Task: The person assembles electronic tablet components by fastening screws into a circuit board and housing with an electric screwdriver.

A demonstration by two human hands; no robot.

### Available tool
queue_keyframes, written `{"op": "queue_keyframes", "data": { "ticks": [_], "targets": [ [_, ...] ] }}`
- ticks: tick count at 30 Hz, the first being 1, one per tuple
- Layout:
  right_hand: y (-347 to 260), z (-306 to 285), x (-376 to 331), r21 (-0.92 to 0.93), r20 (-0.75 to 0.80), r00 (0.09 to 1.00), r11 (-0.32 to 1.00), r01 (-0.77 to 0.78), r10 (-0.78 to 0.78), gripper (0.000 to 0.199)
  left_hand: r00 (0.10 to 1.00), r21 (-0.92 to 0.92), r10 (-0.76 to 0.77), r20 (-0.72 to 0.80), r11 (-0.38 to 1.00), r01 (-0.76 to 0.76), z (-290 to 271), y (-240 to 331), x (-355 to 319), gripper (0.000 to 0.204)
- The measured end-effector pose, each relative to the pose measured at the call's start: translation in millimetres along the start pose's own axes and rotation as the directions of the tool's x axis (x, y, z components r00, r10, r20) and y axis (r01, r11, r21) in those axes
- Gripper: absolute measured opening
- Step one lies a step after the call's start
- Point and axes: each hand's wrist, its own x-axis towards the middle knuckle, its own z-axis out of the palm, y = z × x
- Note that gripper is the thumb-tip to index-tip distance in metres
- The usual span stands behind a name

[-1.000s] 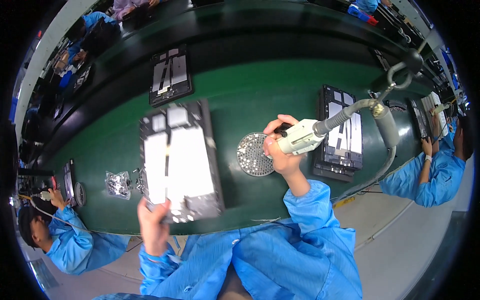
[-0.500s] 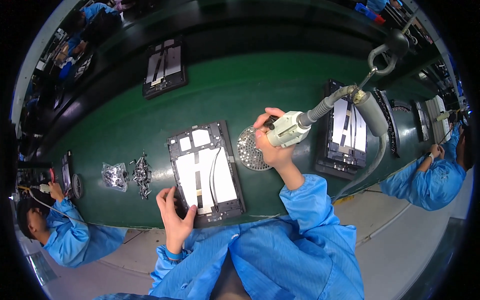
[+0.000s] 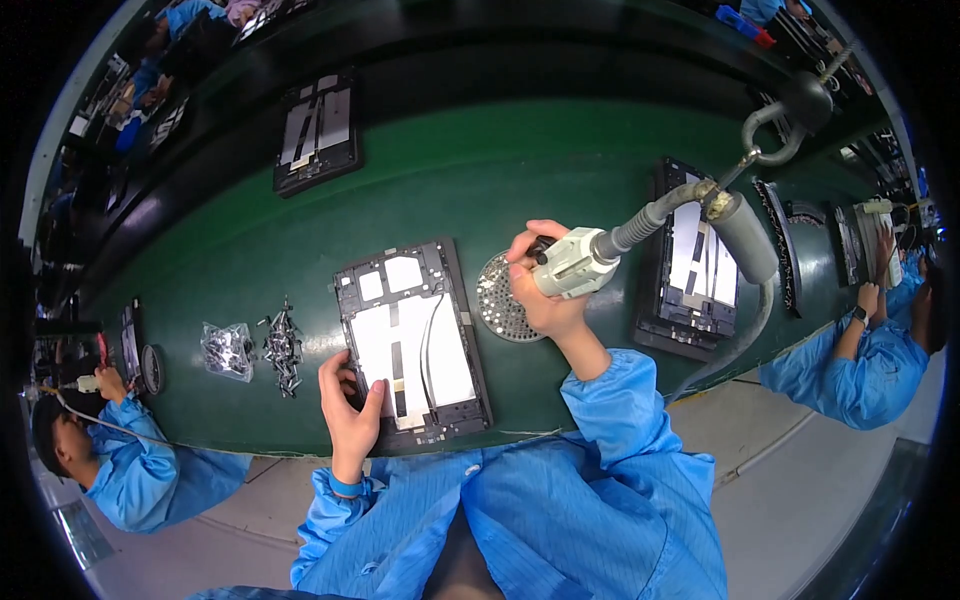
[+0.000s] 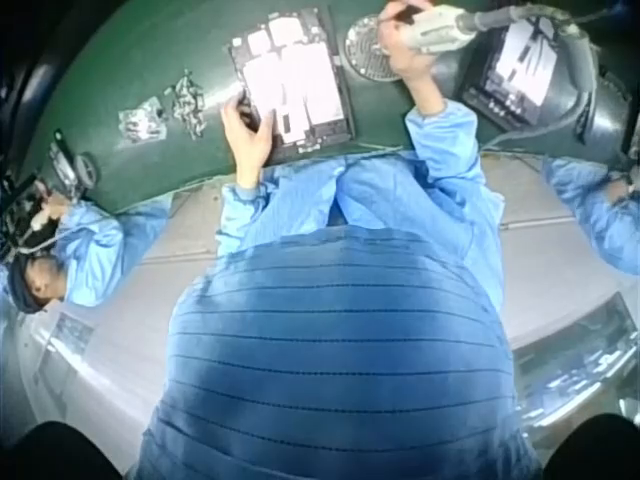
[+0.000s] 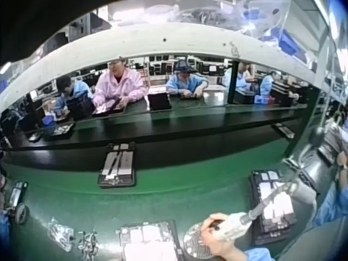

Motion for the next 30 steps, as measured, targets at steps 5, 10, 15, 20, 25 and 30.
{"op": "queue_keyframes", "data": {
  "ticks": [5,10,15,20,25,30],
  "targets": [
    [-1.0,-1.1,-0.5,0.006,0.016,1.0,1.0,0.0,0.0,0.05,1.0,0.003,-0.009,0.003,1.0,0.009,-0.5,-0.7,0.2,0.056],
    [1.4,-1.6,-1.5,0.0,0.02,1.0,1.0,0.008,-0.008,0.05,1.0,-0.003,-0.007,0.0,1.0,0.007,0.7,-2.5,1.3,0.055],
    [5.3,-8.8,3.5,0.022,0.159,0.985,0.998,0.057,-0.059,0.049,1.0,-0.01,-0.021,0.014,1.0,0.021,-0.8,-1.3,2.7,0.055],
    [1.3,-0.6,8.8,-0.058,0.298,0.951,0.993,0.104,-0.082,0.049,0.998,0.013,-0.061,0.024,0.998,0.061,-1.2,1.0,4.4,0.054],
    [5.7,1.1,-3.0,-0.044,0.095,0.99,0.993,0.109,-0.105,0.056,0.997,-0.025,-0.08,0.012,0.996,0.081,-1.3,-1.9,8.6,0.056],
    [11.7,-3.4,-8.9,-0.007,0.072,0.996,0.998,0.056,-0.056,0.057,0.995,-0.067,-0.098,-0.004,0.993,0.097,4.0,-5.2,20.0,0.058]
  ]
}}
